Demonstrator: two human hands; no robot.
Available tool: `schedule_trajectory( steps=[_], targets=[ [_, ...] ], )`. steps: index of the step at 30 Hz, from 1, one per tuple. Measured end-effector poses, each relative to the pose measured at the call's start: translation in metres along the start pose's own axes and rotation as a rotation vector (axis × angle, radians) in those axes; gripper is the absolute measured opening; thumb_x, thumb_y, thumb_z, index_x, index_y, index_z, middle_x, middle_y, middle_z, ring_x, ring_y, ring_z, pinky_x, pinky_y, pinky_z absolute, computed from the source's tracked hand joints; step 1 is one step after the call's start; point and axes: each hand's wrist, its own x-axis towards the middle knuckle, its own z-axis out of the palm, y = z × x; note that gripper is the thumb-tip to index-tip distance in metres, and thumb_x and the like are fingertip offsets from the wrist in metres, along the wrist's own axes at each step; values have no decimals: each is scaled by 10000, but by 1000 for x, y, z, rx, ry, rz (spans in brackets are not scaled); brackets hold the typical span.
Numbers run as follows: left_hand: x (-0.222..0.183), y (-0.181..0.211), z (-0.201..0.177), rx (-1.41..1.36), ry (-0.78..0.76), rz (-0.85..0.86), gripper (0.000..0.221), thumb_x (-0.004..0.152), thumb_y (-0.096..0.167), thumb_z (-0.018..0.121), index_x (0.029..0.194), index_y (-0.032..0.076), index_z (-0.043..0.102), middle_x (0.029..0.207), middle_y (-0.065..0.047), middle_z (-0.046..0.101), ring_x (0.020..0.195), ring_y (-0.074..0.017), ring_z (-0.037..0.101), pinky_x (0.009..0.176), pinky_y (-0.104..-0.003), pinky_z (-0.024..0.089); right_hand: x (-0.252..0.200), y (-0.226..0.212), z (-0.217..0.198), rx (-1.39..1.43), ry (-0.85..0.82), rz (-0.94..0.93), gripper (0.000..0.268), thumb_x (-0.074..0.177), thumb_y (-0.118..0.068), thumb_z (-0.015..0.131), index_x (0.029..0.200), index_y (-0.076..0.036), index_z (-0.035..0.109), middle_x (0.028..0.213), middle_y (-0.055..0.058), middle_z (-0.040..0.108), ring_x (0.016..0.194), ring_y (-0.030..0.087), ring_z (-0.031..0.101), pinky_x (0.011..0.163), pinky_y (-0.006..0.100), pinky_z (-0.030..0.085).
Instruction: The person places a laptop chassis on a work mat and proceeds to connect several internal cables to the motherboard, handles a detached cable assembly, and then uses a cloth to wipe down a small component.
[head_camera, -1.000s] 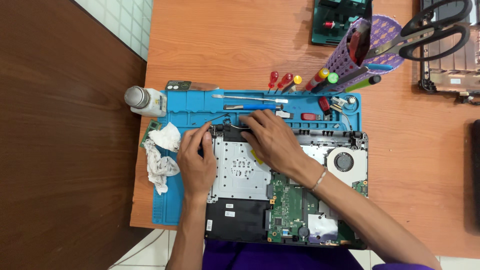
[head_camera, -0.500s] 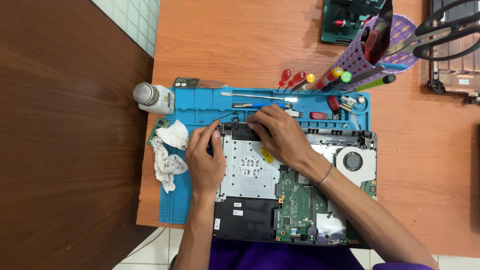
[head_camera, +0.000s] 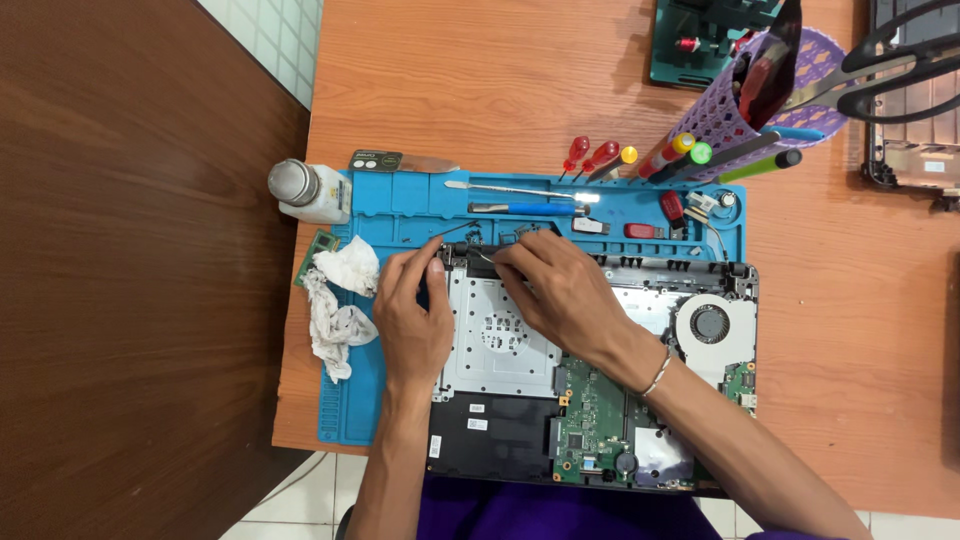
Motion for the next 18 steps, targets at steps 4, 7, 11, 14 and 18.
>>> schedule_trajectory(
  steps=[4,7,11,14,18],
  targets=[
    [0,0,0,4,4,13,251,1023,114,590,1222,42,726,1054,-111,684,990,-282,674,866,-394,535,8,7,-1,-15,46,-13,77,913,-42,714,954,5,669,903,114,646,834,302,624,750,420,519],
    [1,0,0,-6,6,5,251,1021,113,591,1221,45,726,1061,-110,687,996,-280,677,867,-392,535,15,9,-9,-25,-8,35,85,909,-76,716,935,-2,683,888,124,658,838,319,638,738,436,517],
    [0,-1,0,-2,1,-13,257,1014,108,595,1224,45,728,1053,-114,681,994,-283,673,871,-396,530,27,16,-27,61,-98,170,91,911,-96,694,926,-6,698,896,139,697,796,327,676,704,437,529],
    [-1,-1,0,-1,2,-12,255,1014,107,592,1220,47,728,1051,-113,685,996,-284,672,866,-392,530,28,13,-34,82,-133,208,100,909,-109,692,922,-11,709,893,143,718,724,329,690,674,445,532],
    [-1,-1,1,9,21,9,247,1010,91,615,1228,60,728,1082,-105,651,999,-277,653,868,-390,528,15,5,-35,41,-159,245,114,905,-133,700,919,-21,715,869,144,724,706,354,683,637,463,521]
  ],
)
